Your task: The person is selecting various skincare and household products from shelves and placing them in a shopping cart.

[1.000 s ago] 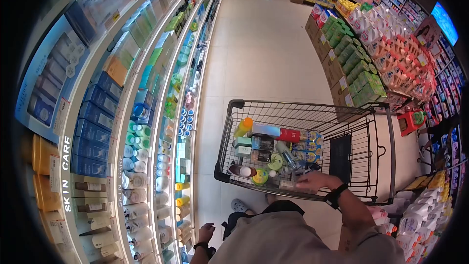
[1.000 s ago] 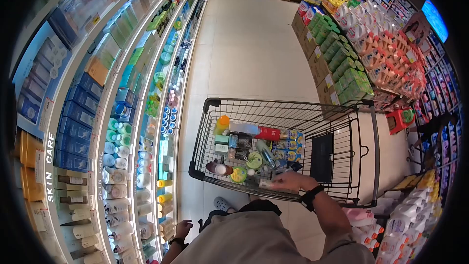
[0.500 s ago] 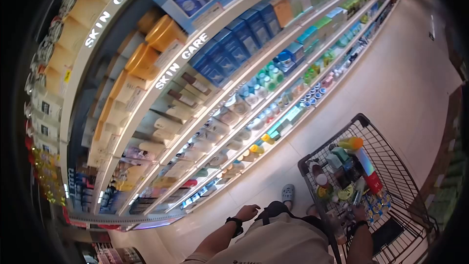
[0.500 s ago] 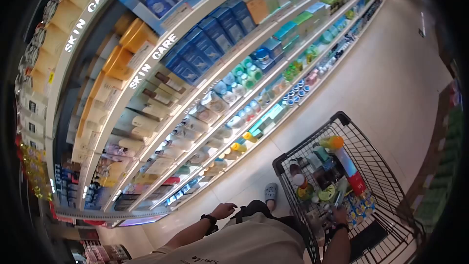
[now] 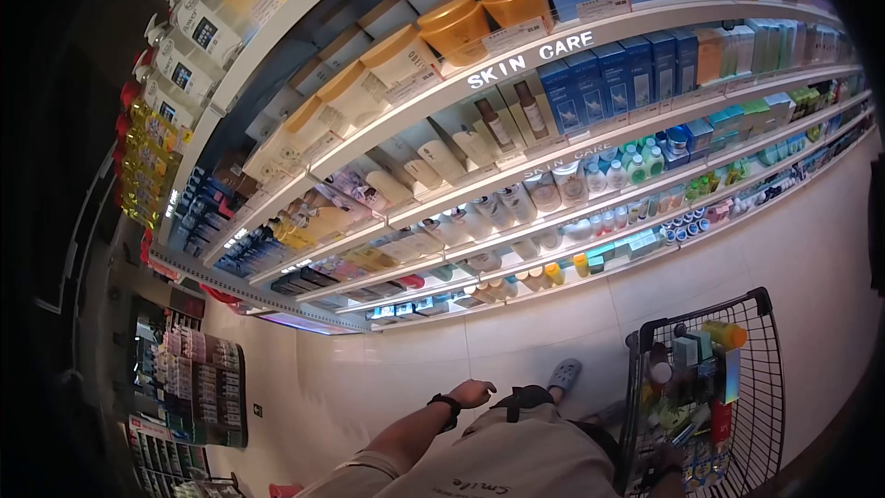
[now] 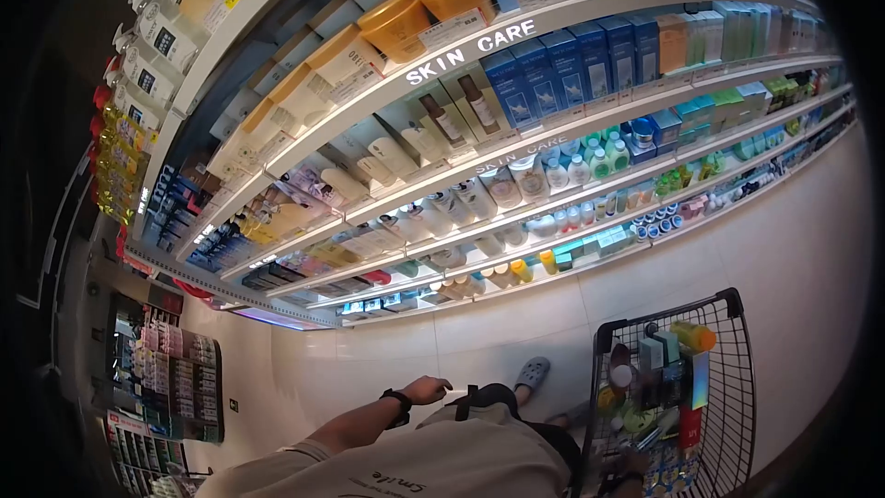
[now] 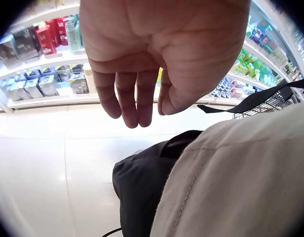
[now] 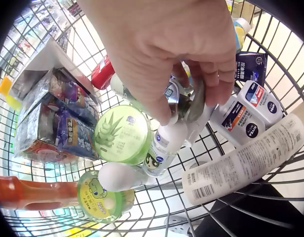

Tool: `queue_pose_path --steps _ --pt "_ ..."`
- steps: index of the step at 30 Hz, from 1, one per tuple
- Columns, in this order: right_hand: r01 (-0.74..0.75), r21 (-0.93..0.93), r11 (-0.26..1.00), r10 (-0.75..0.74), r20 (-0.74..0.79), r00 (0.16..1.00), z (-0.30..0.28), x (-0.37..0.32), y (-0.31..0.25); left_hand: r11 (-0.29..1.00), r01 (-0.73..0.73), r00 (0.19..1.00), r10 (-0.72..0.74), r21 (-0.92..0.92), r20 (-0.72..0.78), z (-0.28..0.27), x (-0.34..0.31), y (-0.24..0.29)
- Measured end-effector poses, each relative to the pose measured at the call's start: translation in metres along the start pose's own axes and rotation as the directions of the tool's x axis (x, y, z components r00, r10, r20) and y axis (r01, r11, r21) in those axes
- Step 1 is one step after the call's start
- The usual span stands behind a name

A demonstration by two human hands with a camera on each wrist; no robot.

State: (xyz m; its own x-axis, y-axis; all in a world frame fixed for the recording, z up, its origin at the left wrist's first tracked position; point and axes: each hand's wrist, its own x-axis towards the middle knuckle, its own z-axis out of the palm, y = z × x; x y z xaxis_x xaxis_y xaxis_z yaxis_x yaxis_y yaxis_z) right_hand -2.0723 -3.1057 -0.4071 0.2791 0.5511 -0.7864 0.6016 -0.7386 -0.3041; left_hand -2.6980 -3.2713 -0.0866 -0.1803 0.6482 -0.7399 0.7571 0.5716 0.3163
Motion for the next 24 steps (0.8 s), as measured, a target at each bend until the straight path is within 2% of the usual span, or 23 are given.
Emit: queue_pose_path --steps 1,2,3,4,5,7,8,9,10,11,12,14,15,16,17,18,19,20,21,22,23,24 --pt "-0.032 -0.040 0.999 0.036 0.122 0.992 -0.006 0.000 -0.001 1.000 -0.014 1.000 0.014 0.004 -0.012 0.003 -0.002 -0.003" --pt "-0.020 -0.054 0.998 0.026 0.123 0.992 -0.005 0.013 0.010 1.000 -0.007 1.000 0.007 -0.011 -0.020 0.005 -0.005 -0.002" --pt "0.216 0.023 0.976 -0.217 0.152 0.964 0.004 0.024 0.040 1.000 0.003 1.000 -0.003 -0.018 -0.013 0.002 -0.008 -0.003" --pt "0.437 0.105 0.893 -0.449 0.162 0.879 0.007 0.029 0.055 1.000 0.013 1.000 -0.013 -0.025 -0.006 0.000 -0.012 -0.003" --pt "0.435 0.101 0.895 -0.446 0.163 0.880 0.006 0.026 0.055 0.998 0.017 1.000 -0.018 -0.054 -0.013 -0.001 -0.015 -0.002" --pt "0.222 0.519 0.825 -0.396 0.251 0.883 0.003 0.001 0.041 0.997 0.023 1.000 -0.025 -0.070 -0.019 0.005 -0.020 -0.008" --pt "0.221 0.515 0.828 -0.393 0.252 0.884 -0.026 -0.006 0.057 0.996 0.029 0.999 -0.032 -0.081 -0.028 0.008 -0.021 -0.011" --pt "-0.031 0.611 0.791 -0.182 0.283 0.942 -0.034 -0.029 0.028 0.998 0.026 0.999 -0.028 -0.063 -0.035 0.010 -0.024 -0.011" --pt "-0.269 0.682 0.680 0.032 0.338 0.941 -0.034 -0.085 -0.051 0.997 0.026 0.999 -0.029 -0.066 -0.032 0.014 -0.025 -0.013" --pt "-0.074 0.732 0.677 -0.235 0.310 0.921 -0.018 -0.049 -0.006 0.999 0.028 1.000 -0.028 -0.046 -0.011 0.015 -0.025 -0.015" --pt "-0.075 0.735 0.674 -0.230 0.305 0.924 -0.020 -0.053 -0.009 0.999 0.029 1.000 -0.029 -0.024 0.011 0.016 -0.024 -0.017" --pt "-0.418 0.817 0.397 0.032 0.443 0.896 -0.027 -0.063 -0.030 0.999 0.028 0.999 -0.028 -0.021 0.016 0.016 -0.020 -0.018" --pt "-0.466 0.820 0.332 0.015 0.489 0.872 -0.031 -0.068 -0.039 0.999 0.035 0.999 -0.035 -0.020 0.017 0.016 -0.018 -0.017" --pt "-0.462 0.825 0.327 0.018 0.483 0.875 -0.030 -0.083 -0.045 0.999 0.027 0.999 -0.027 -0.018 0.022 0.015 -0.015 -0.016" --pt "0.028 0.640 0.768 -0.166 0.156 0.974 -0.027 -0.100 -0.048 1.000 0.024 1.000 -0.024 -0.011 0.020 0.013 -0.011 -0.015" --pt "0.478 0.135 0.868 -0.476 -0.047 0.878 -0.027 -0.109 -0.048 1.000 0.021 1.000 -0.021 -0.003 0.018 0.011 -0.008 -0.013" --pt "0.208 0.647 0.734 -0.337 0.082 0.938 -0.009 -0.053 -0.008 1.000 0.013 1.000 -0.013 -0.001 0.023 0.008 -0.005 -0.009" --pt "0.211 0.647 0.733 -0.333 0.071 0.940 -0.013 -0.054 -0.008 1.000 0.015 1.000 -0.015 -0.005 0.021 0.006 -0.001 -0.004" --pt "-0.058 0.877 0.477 -0.210 0.178 0.961 -0.017 -0.059 -0.018 1.000 0.017 1.000 -0.017 -0.009 0.020 0.004 0.004 0.000" --pt "-0.302 0.945 0.123 -0.136 0.317 0.939 -0.021 -0.066 -0.032 1.000 0.006 1.000 -0.006 -0.009 0.023 0.002 0.009 0.001" --pt "-0.441 0.897 -0.013 -0.028 0.440 0.897 -0.036 -0.088 -0.054 1.000 -0.018 1.000 0.018 -0.003 0.018 0.001 0.013 0.002" --pt "-0.431 0.902 -0.015 -0.025 0.430 0.902 -0.039 -0.087 -0.053 0.999 -0.042 0.999 0.042 0.002 0.013 0.000 0.018 0.004"
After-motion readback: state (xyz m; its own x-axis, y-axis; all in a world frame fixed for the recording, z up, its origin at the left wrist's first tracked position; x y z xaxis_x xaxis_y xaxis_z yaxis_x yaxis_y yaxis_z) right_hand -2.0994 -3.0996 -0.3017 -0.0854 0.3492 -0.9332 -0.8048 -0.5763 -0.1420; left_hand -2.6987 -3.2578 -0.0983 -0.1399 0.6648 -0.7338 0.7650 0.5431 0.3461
